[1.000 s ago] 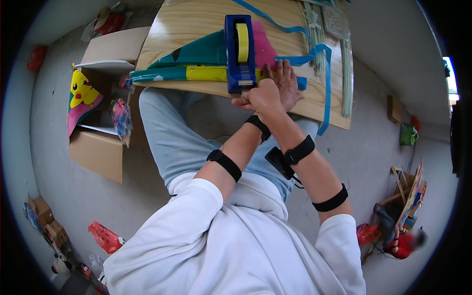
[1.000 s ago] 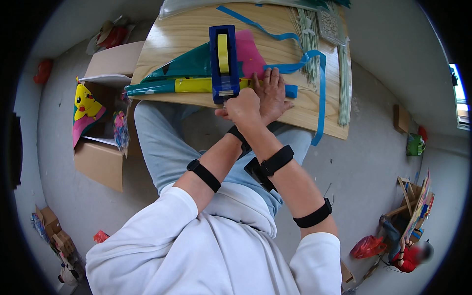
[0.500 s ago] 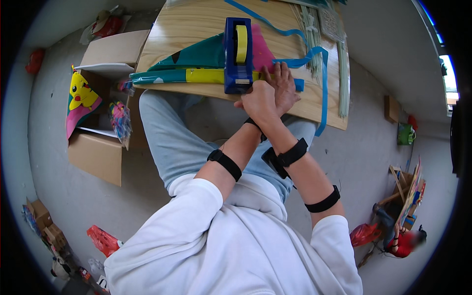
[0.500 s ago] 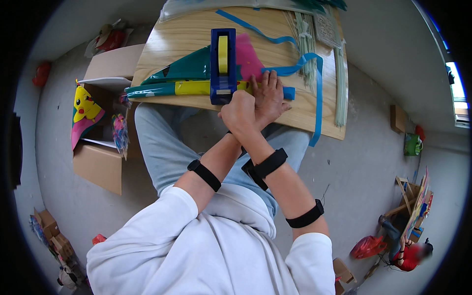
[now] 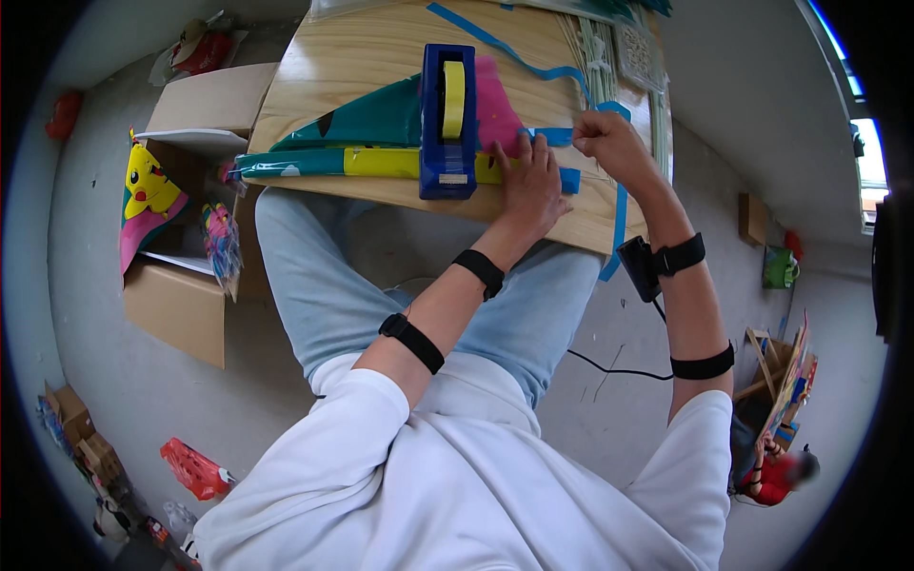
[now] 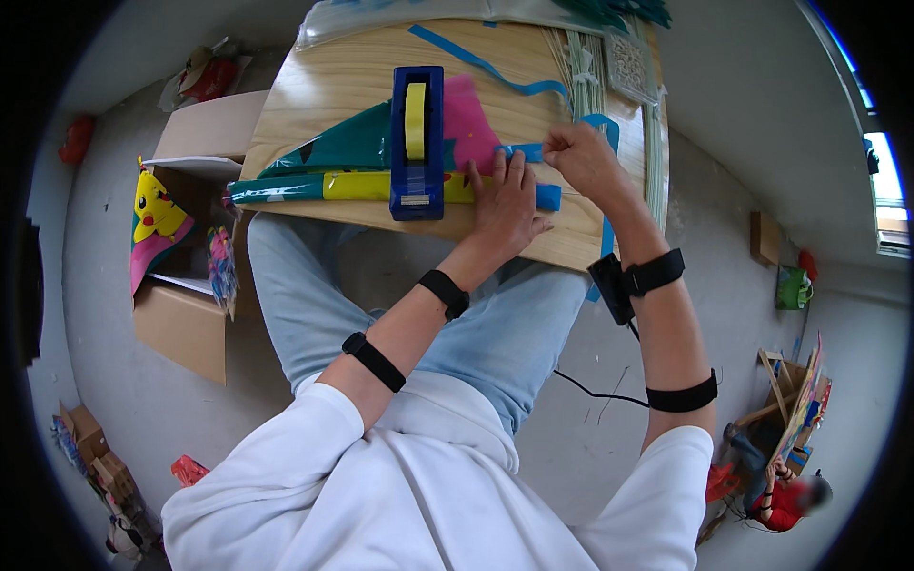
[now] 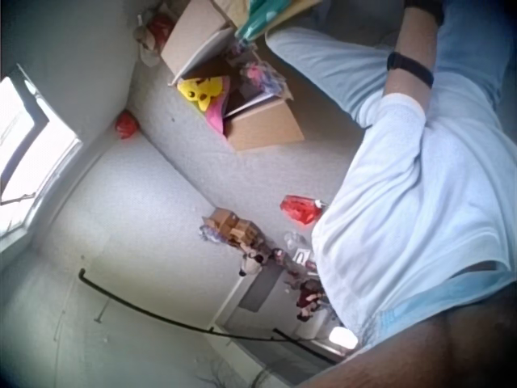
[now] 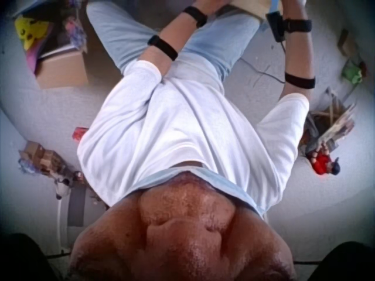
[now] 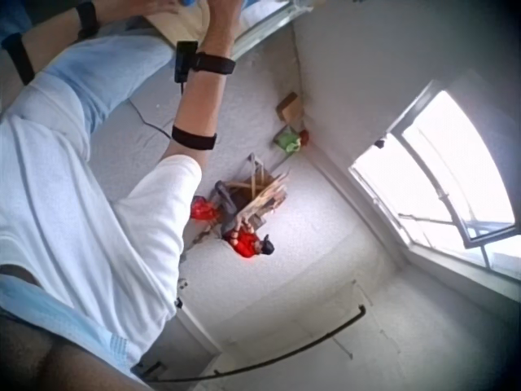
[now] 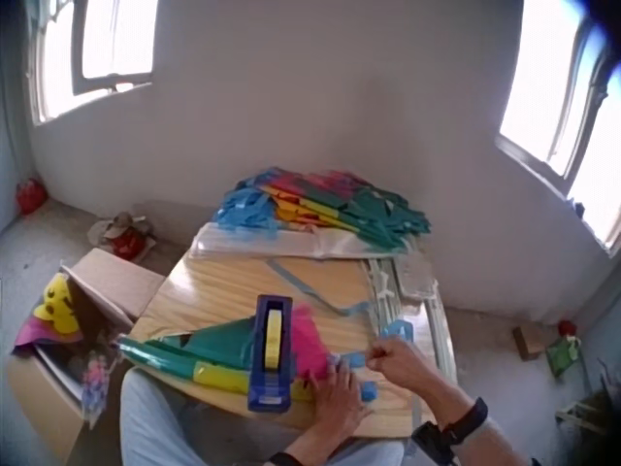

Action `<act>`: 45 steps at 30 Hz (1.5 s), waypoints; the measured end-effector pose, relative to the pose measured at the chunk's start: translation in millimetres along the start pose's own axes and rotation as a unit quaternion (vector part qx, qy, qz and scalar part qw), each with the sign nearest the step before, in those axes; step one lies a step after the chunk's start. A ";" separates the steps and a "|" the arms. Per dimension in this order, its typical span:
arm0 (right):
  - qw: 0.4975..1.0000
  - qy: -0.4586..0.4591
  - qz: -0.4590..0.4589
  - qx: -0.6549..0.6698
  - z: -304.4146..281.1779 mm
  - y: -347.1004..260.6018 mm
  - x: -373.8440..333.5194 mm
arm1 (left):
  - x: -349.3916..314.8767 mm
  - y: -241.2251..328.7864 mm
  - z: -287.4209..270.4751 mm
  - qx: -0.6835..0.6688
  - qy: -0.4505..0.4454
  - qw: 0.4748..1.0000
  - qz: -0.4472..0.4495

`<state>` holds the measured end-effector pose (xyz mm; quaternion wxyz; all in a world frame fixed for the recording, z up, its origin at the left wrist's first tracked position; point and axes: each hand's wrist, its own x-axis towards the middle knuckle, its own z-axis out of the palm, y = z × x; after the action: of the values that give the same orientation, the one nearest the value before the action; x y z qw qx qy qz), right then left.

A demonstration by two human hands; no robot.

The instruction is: Assemble and package decorative paper or plastic crafts, involving folding and taping.

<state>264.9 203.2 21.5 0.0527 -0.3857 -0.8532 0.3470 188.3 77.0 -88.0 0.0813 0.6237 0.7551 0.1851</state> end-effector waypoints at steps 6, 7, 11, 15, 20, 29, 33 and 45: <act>0.989 -0.075 -0.111 -0.065 -0.1 13.3 49.9 | -0.7 0.5 -6.6 -0.004 0.002 1.000 -0.001; 0.989 -0.082 -0.105 -0.062 2.0 14.3 57.0 | -1.1 0.7 -6.5 0.000 0.009 1.000 -0.002; 0.957 -0.100 -0.214 -0.172 13.5 17.5 78.4 | -2.0 1.2 -7.2 0.016 0.027 1.000 0.003; 0.921 -0.077 -0.222 -0.310 26.5 17.5 91.9 | -2.6 1.9 -6.4 0.021 0.032 0.999 0.000; 0.911 -0.117 -0.222 -0.328 40.3 8.9 103.1 | -3.5 1.8 -2.5 0.030 0.059 0.998 0.004; 0.903 -0.206 -0.162 -0.342 50.5 -8.0 103.8 | -2.4 1.7 -0.5 0.027 0.053 0.998 -0.002; 0.887 -0.206 -0.168 -0.377 55.6 -8.5 105.1 | -2.4 1.9 -1.8 0.036 0.062 0.997 -0.005; 0.867 -0.205 -0.158 -0.426 64.4 -8.0 106.4 | -1.5 2.0 -4.8 0.038 0.058 0.998 -0.002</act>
<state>162.7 238.0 -41.0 -0.2391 -0.1505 -0.9592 0.0082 188.8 75.0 -83.0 0.0135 0.6133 0.7661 0.1919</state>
